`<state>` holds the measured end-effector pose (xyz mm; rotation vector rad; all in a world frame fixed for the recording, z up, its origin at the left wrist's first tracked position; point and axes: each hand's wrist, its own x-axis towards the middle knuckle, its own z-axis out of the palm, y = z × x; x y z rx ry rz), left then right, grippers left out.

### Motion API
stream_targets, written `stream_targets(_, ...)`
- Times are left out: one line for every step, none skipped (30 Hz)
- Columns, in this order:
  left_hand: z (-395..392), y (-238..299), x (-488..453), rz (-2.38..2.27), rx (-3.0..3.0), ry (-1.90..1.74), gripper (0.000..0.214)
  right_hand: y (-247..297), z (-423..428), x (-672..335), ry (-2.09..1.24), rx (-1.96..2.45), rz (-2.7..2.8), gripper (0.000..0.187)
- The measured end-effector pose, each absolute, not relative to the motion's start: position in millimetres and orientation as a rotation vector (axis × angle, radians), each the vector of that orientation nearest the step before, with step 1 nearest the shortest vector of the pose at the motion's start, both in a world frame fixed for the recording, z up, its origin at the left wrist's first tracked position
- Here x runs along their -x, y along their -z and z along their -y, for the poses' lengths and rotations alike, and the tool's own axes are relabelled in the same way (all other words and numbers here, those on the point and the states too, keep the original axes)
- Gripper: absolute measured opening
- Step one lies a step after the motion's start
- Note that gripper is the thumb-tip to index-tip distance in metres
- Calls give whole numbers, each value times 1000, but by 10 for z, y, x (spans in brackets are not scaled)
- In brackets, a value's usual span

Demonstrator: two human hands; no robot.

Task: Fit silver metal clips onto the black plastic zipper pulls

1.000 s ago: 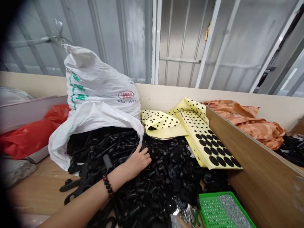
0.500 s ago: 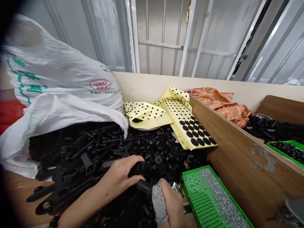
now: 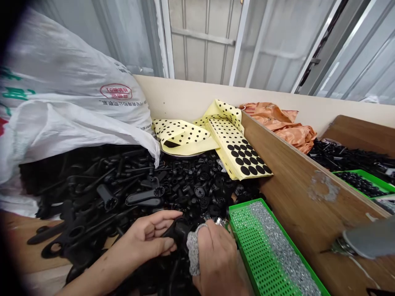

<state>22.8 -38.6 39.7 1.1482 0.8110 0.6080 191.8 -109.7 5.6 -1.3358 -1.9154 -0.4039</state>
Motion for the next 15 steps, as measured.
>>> stream_targets(417,-392,-226,-774,-1115,-630,45,-34,1114,-1942,389,1344,1916,13)
stream_targets(449,-392,-223,-736,-1093,-646,47,-25,1128,-1962,371,1358,1913,12)
stream_targets(481,-395,-219,-715,-1086,-654,47,-24,1138,-1975,361,1358,1908,9)
stream_targets(512,-397,-216,-720,-1099,-657,46,-29,1146,-1982,356,1351,1905,7)
stream_targets(540,-397,-216,-745,-1127,-654,45,-35,1151,-1984,360,1337,1906,5)
stream_targets(564,-393,-218,-780,-1166,-656,43,-40,1156,-1981,366,1326,1907,5)
stream_targets(585,-384,-223,-815,-1203,-663,42,-41,1159,-1976,369,1320,1914,5)
stream_targets(601,-371,-231,-843,-1225,-675,42,-39,1162,-1971,368,1322,1923,5)
stream_targets(613,-356,-239,-853,-1226,-685,41,-34,1166,-1966,365,1329,1930,4)
stream_targets(622,-340,-248,-839,-1207,-690,41,-28,1170,-1963,359,1341,1935,4)
stream_targets(629,-325,-255,-806,-1174,-687,41,-25,1176,-1960,347,1357,1939,4)
stream_targets(636,-312,-259,-758,-1137,-673,42,-25,1184,-1959,321,1373,1945,5)
stream_targets(645,-301,-261,-709,-1102,-659,43,-29,1193,-1958,275,1395,1944,6)
stream_targets(657,-291,-262,-669,-1073,-649,45,-37,1204,-1958,206,1428,1930,8)
stream_targets(673,-280,-264,-648,-1050,-644,47,-46,1216,-1957,115,1470,1903,9)
